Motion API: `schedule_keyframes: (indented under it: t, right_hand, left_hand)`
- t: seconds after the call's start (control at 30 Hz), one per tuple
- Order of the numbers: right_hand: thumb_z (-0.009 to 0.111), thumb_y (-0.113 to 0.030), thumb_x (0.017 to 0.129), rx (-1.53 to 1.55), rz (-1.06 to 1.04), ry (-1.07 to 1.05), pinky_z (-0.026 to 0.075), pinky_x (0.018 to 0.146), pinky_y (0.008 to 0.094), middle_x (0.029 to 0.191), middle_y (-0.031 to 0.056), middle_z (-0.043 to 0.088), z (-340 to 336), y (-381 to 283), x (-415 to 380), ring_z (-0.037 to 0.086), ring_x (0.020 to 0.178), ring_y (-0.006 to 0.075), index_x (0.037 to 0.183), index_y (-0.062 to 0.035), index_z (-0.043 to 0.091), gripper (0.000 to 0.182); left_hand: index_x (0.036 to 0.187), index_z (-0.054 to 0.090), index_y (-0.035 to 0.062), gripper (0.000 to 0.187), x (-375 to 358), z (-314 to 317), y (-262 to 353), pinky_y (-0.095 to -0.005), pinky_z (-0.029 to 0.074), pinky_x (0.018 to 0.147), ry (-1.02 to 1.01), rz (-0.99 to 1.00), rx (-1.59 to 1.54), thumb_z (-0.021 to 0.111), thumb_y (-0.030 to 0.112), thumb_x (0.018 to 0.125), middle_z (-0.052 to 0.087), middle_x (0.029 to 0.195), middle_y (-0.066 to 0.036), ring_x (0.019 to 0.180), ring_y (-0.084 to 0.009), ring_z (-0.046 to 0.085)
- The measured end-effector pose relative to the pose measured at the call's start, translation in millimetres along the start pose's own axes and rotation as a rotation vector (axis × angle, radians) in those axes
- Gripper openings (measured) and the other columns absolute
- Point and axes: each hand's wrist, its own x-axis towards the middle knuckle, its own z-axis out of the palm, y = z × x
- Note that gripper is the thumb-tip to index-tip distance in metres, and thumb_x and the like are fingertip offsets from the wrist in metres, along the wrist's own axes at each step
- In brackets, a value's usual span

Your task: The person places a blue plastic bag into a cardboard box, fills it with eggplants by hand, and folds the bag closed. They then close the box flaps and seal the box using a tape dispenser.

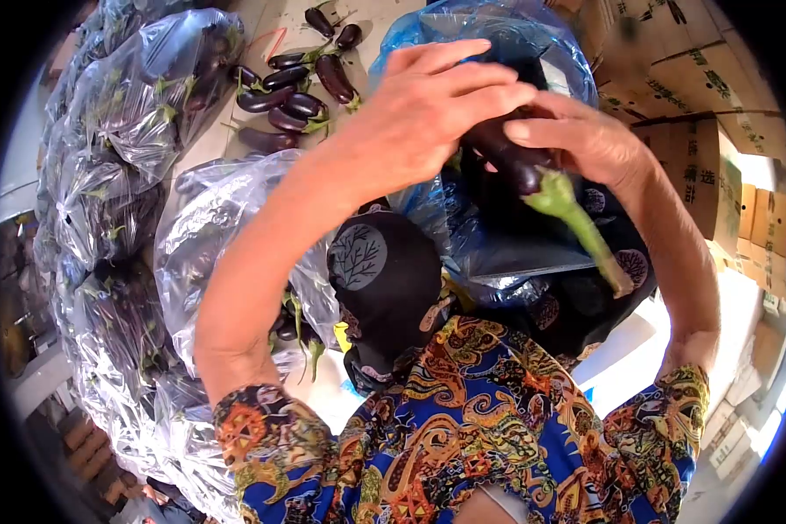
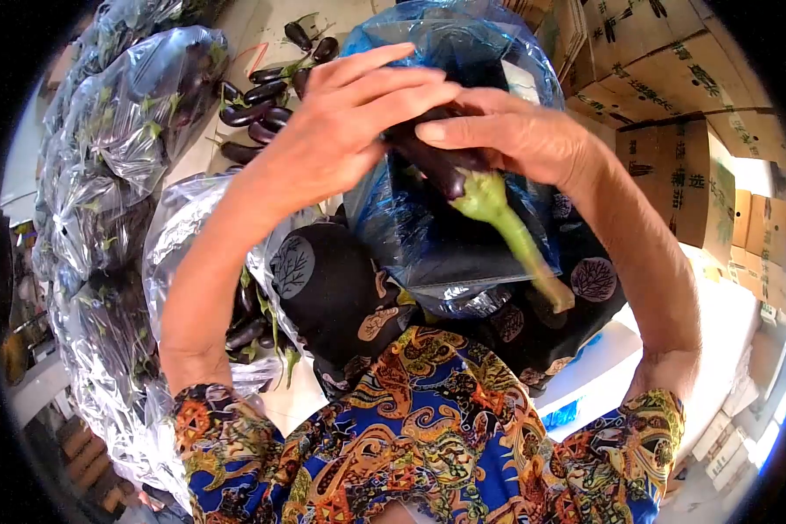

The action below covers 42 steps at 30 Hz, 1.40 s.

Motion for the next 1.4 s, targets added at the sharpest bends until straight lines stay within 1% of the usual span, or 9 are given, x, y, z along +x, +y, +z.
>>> schedule_keyframes:
  t: [0.07,0.23,0.4,0.6,0.87,1.07,1.23,1.33,1.4]
  right_hand:
    - [0.071,-0.030,0.086,0.043,-0.020,0.165,0.048,0.077,0.0235,0.100,0.0036,0.062,4,12,-2,0.059,0.088,0.0103,0.125,-0.0004,0.052,0.053]
    - [0.070,-0.037,0.084,-0.205,-0.015,0.546,0.044,0.097,0.0367,0.126,0.0203,0.054,-29,70,28,0.054,0.114,0.0285,0.137,0.0052,0.036,0.076]
    - [0.063,-0.049,0.085,-1.135,0.230,0.430,0.034,0.108,0.0422,0.140,0.0303,0.039,-50,96,75,0.040,0.128,0.0440,0.141,0.0105,0.025,0.090]
    - [0.066,-0.049,0.082,-1.200,0.034,0.591,0.048,0.089,0.0472,0.114,0.0321,0.057,-57,107,78,0.055,0.107,0.0466,0.125,0.0069,0.037,0.077]
    - [0.069,-0.042,0.082,-1.051,0.150,0.442,0.036,0.105,0.0348,0.137,0.0187,0.050,-100,115,85,0.048,0.125,0.0305,0.141,0.0007,0.038,0.079]
    - [0.060,-0.043,0.089,-1.285,0.107,0.508,0.033,0.107,0.0341,0.141,0.0206,0.045,-126,127,72,0.043,0.130,0.0312,0.144,-0.0018,0.036,0.073]
    - [0.055,-0.037,0.094,-1.110,0.202,0.600,0.034,0.107,0.0350,0.138,0.0198,0.049,-60,69,47,0.049,0.126,0.0307,0.139,-0.0002,0.043,0.059]
    - [0.056,-0.027,0.096,-0.977,0.219,0.431,0.034,0.107,0.0349,0.139,0.0195,0.048,-118,86,40,0.047,0.128,0.0286,0.139,0.0007,0.043,0.053]
    - [0.052,-0.019,0.097,-1.004,0.153,0.309,0.034,0.108,0.0337,0.139,0.0194,0.048,-142,99,37,0.044,0.130,0.0275,0.139,0.0012,0.043,0.047]
  left_hand:
    - [0.131,0.053,0.0153,0.060,-1,19,-3,-0.0404,0.044,0.098,0.076,-0.133,-0.047,0.068,0.001,0.074,0.057,0.128,-0.008,0.116,-0.0314,0.056]
    - [0.127,0.055,0.0069,0.038,-71,25,-15,-0.0330,0.051,0.086,-0.042,-0.764,-0.680,0.060,0.010,0.089,0.068,0.106,-0.013,0.096,-0.0201,0.066]
    - [0.119,0.059,-0.0002,0.032,-163,33,-6,-0.0292,0.053,0.080,0.175,-1.163,-0.769,0.059,0.011,0.089,0.069,0.100,-0.011,0.088,-0.0179,0.067]
    - [0.120,0.058,-0.0022,0.037,-262,62,40,-0.0275,0.051,0.078,0.395,-1.598,-0.897,0.059,0.018,0.090,0.067,0.101,-0.013,0.088,-0.0182,0.066]
    - [0.116,0.060,-0.0019,0.030,-389,27,126,-0.0262,0.053,0.072,0.482,-1.763,-0.801,0.059,0.014,0.091,0.068,0.095,-0.010,0.082,-0.0160,0.067]
    - [0.110,0.061,-0.0044,0.027,-513,-23,122,-0.0232,0.049,0.061,0.962,-2.056,-0.266,0.059,0.009,0.087,0.066,0.088,-0.010,0.073,-0.0131,0.062]
    - [0.112,0.065,0.0035,0.037,-594,-27,128,-0.0325,0.052,0.077,0.524,-2.040,0.303,0.062,0.015,0.077,0.070,0.091,-0.014,0.078,-0.0264,0.066]
    - [0.115,0.064,0.0068,0.041,-592,-3,129,-0.0410,0.048,0.088,0.228,-2.025,0.234,0.064,0.016,0.075,0.067,0.105,-0.015,0.097,-0.0330,0.062]
    - [0.121,0.058,0.0090,0.052,-538,8,137,-0.0481,0.044,0.093,-0.325,-1.910,0.351,0.067,0.015,0.070,0.058,0.120,-0.012,0.112,-0.0338,0.052]
